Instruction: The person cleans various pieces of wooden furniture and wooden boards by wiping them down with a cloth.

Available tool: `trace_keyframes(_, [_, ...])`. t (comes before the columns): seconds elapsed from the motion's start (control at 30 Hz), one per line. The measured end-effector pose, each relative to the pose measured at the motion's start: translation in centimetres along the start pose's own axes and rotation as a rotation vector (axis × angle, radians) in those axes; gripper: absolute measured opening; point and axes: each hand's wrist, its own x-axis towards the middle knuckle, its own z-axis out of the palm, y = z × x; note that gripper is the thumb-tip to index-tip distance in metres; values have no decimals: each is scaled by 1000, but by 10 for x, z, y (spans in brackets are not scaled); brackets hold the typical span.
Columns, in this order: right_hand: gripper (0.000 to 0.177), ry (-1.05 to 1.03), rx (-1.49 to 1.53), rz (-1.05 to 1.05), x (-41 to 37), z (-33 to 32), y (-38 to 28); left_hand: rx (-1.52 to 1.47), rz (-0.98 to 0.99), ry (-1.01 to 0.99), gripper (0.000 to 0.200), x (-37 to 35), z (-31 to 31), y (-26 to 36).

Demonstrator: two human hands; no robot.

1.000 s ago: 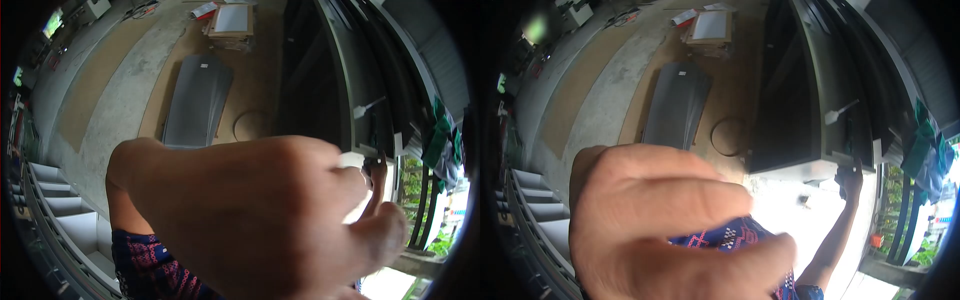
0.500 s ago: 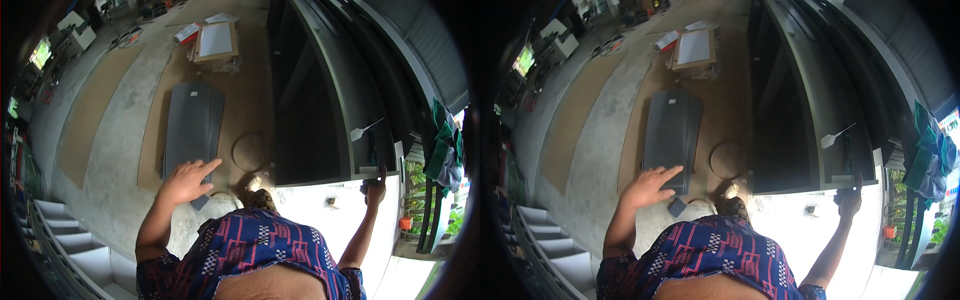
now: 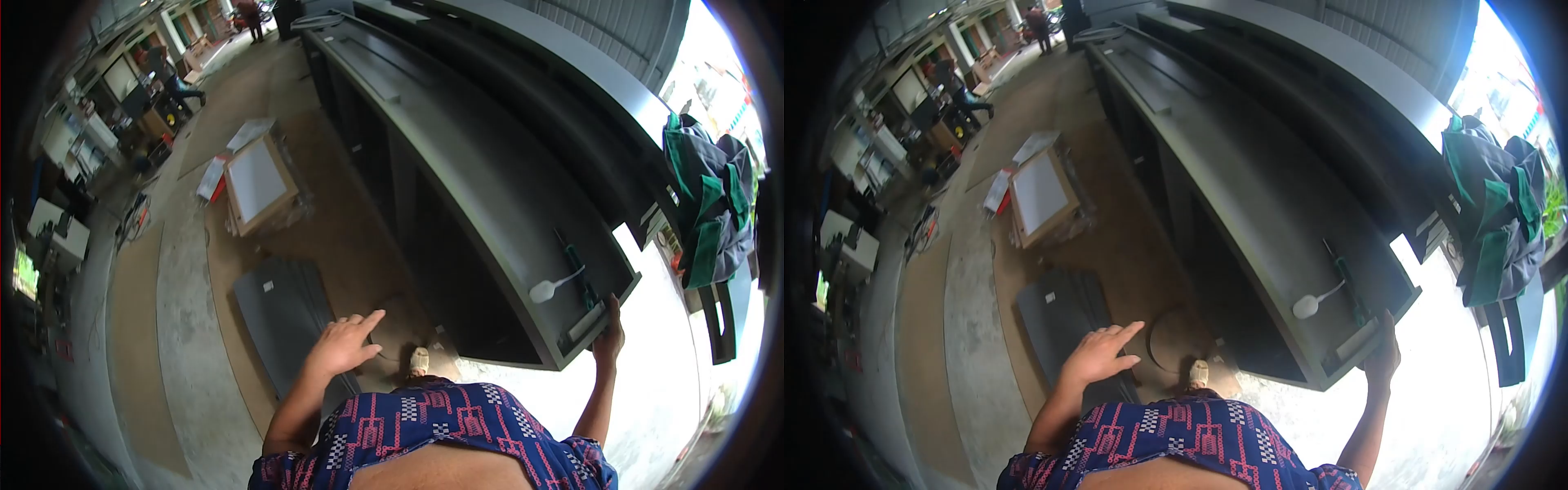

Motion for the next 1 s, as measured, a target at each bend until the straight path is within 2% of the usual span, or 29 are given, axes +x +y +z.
trace_keyframes(0.07, [42,64,-298,-216,-5,5,-2,-25,68,-23,66,26,-6,-4])
trace_keyframes(0.13, [42,68,-318,-191,-6,8,-11,-49,89,-47,66,44,-8,-10])
trace_keyframes(0.23, [65,71,-366,-223,-5,5,-4,-61,99,-114,68,65,-7,-21])
trace_keyframes(0.3, [67,31,-378,-110,-7,1,-16,-45,118,-170,68,82,-15,-30])
trace_keyframes(0.43, [74,99,-379,-10,-16,0,-35,6,186,-232,69,121,-38,-43])
trace_keyframes(0.47, [74,95,-419,137,-19,-6,-33,21,202,-226,69,134,-46,-47])
trace_keyframes(0.5, [73,207,-361,135,-26,-10,-25,11,252,-213,70,148,-54,-51])
trace_keyframes(0.6, [44,455,177,213,-58,-24,-44,-44,329,-186,76,191,-82,-68])
trace_keyframes(0.63, [40,630,-6,-7,-68,-29,-24,-2,337,-119,78,207,-97,-74])
trace_keyframes(0.67, [41,689,-80,-2,-78,-33,-49,39,351,-53,80,224,-112,-80])
trace_keyframes(0.7, [40,815,43,-10,-85,-26,-70,80,369,8,82,243,-127,-86])
trace_keyframes(0.73, [40,773,166,72,-100,-23,-100,90,406,59,83,264,-142,-95])
trace_keyframes(0.8, [39,878,259,-37,-100,22,-178,105,484,154,85,308,-177,-114])
trace_keyframes(0.87, [39,874,251,-60,-80,75,-244,115,541,239,86,347,-204,-127])
trace_keyframes(0.9, [39,808,213,-73,-64,101,-264,114,553,291,86,367,-219,-136])
trace_keyframes(0.93, [38,722,-22,-69,-44,122,-275,117,552,299,86,385,-235,-143])
trace_keyframes(1.0, [36,499,-96,-141,5,177,-296,126,531,349,88,427,-256,-160])
